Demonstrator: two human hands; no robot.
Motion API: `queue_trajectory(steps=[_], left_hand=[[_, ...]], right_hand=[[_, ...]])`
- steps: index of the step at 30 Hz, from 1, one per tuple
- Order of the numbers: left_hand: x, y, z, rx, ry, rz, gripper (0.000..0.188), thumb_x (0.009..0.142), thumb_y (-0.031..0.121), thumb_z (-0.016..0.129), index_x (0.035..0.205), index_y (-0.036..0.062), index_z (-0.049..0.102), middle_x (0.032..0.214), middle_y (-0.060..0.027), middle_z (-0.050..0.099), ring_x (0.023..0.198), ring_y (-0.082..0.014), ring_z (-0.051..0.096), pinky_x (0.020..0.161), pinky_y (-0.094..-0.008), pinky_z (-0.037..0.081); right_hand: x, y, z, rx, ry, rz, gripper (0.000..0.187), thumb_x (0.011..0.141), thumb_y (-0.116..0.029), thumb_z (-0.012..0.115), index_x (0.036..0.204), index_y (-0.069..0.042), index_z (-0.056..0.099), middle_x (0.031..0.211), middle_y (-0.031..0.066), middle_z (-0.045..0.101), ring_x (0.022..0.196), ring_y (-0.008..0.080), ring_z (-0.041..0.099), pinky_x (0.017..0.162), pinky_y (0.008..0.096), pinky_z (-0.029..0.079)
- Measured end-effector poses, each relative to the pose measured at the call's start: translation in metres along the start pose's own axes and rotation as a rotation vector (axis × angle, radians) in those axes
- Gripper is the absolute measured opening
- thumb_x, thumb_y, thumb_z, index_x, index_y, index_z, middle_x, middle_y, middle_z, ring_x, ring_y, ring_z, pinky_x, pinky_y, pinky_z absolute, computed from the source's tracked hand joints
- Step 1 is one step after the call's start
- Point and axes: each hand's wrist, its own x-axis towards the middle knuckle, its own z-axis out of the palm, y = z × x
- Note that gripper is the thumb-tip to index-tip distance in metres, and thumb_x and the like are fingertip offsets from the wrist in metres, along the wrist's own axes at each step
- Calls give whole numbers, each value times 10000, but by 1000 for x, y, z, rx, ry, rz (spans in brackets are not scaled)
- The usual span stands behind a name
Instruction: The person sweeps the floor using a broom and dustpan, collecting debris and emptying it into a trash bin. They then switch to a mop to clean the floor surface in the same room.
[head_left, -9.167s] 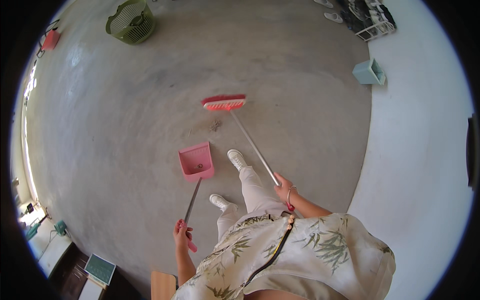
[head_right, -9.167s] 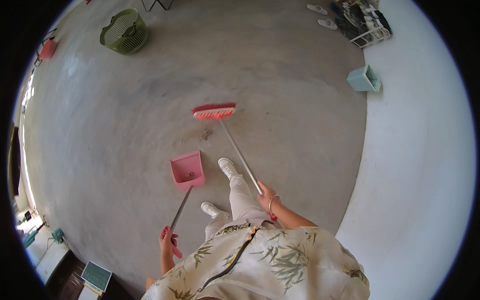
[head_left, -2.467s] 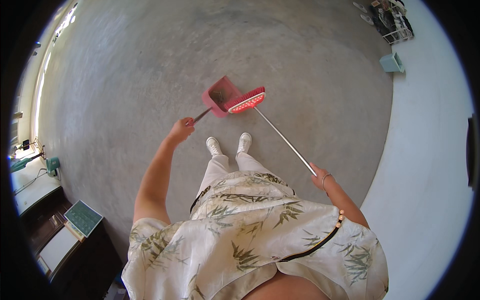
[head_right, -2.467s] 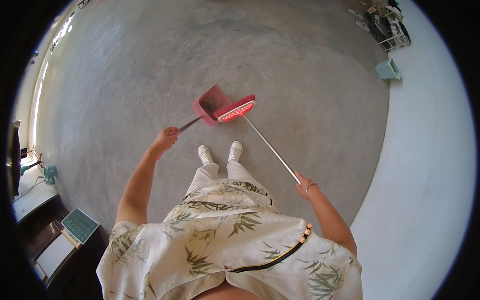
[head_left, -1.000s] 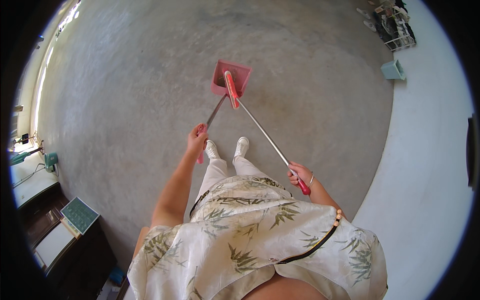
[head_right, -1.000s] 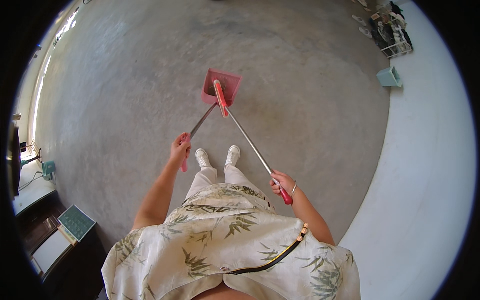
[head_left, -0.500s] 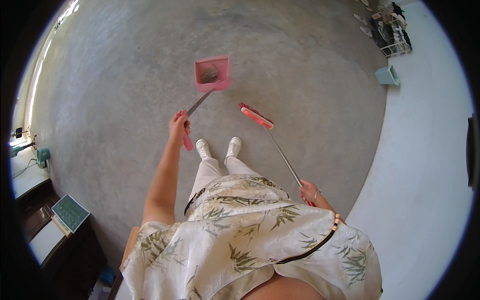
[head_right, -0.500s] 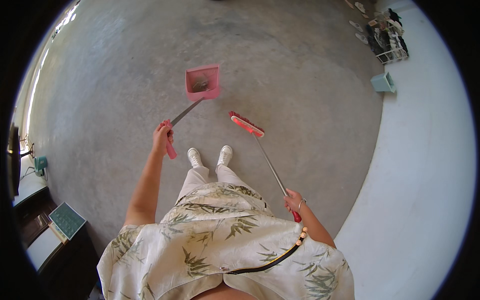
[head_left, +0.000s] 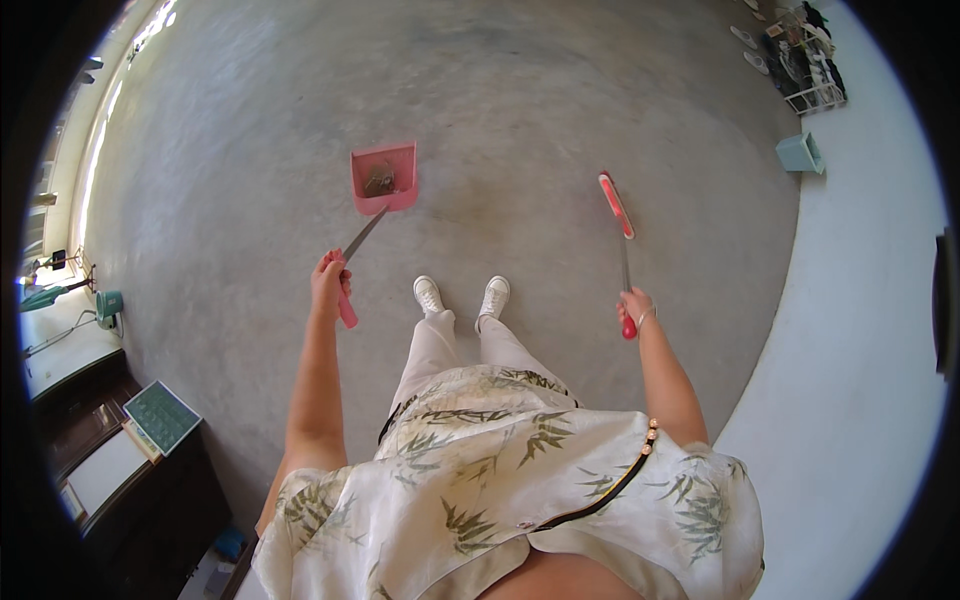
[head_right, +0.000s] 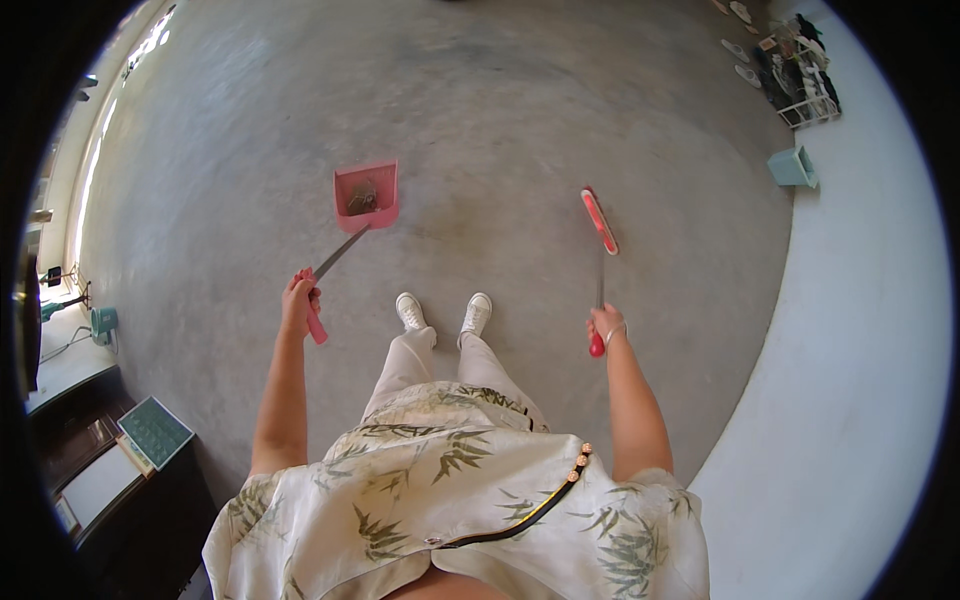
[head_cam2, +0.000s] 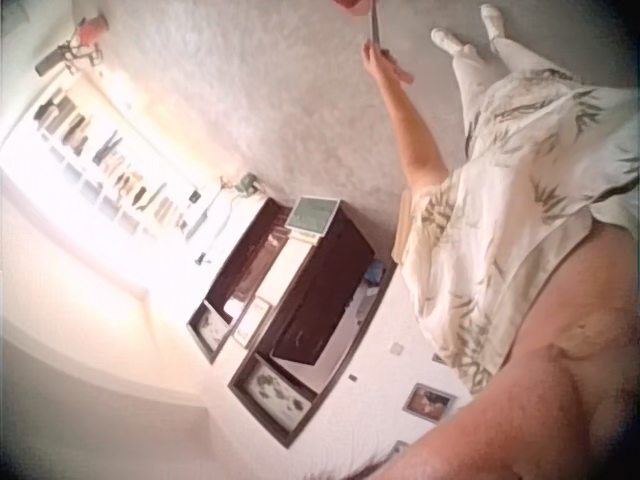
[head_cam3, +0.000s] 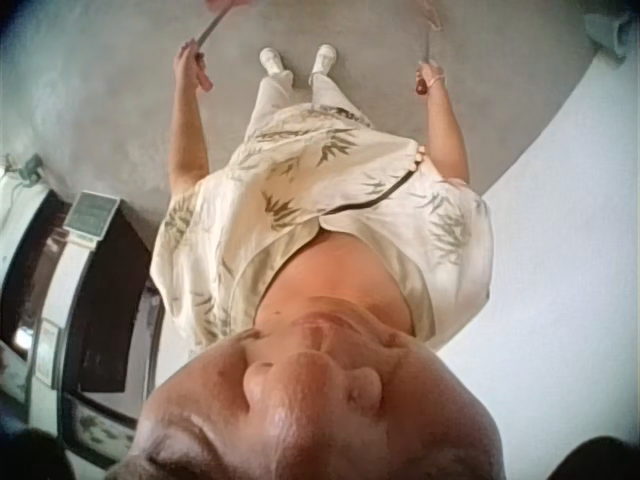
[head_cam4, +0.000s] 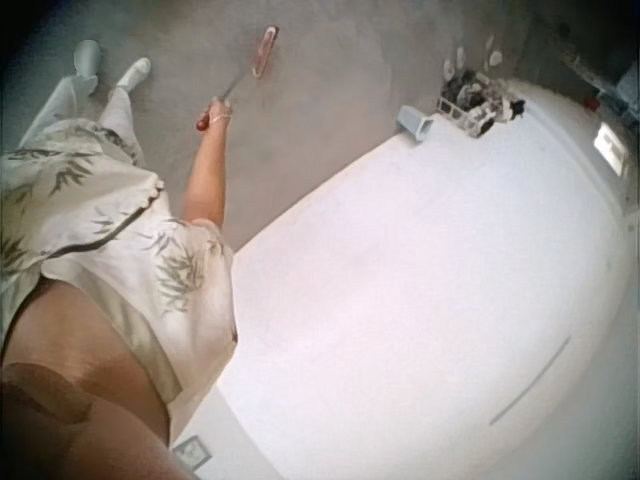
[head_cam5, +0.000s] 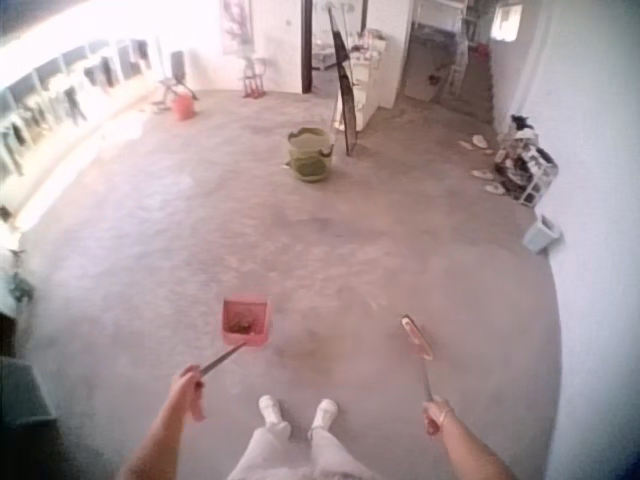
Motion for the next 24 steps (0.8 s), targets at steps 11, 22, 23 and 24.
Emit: queue_trajectory(steps=[11,22,23,24], left_hand=[[0,-25,-66,177,-70,-85,239,711,55,476,939,54,547,572,-36,496,350,-73,379,309,-216,285],[36,-15,-109,245,-169,-137,401,704,71,527,1103,46,495,596,-47,507,362,-88,402,322,-233,301],[37,-13,-109,225,-164,-142,378,715,71,524,1092,46,501,600,-49,512,363,-87,404,325,-233,302],[37,-8,-107,209,-156,-150,355,726,71,521,1080,47,506,604,-50,517,365,-87,407,328,-233,302]], right_hand=[[40,-90,304,482,-62,166,135,787,-121,441,663,-72,426,499,25,403,385,140,399,353,269,348],[-24,-160,471,262,-350,-89,119,769,-46,425,887,-37,412,562,65,458,401,121,410,347,259,372],[-29,-153,471,141,-327,-124,171,764,-40,426,935,-46,424,568,72,470,398,121,416,343,263,371],[-30,-148,468,22,-306,-153,224,759,-34,427,983,-55,436,573,79,481,396,122,422,340,267,371]])
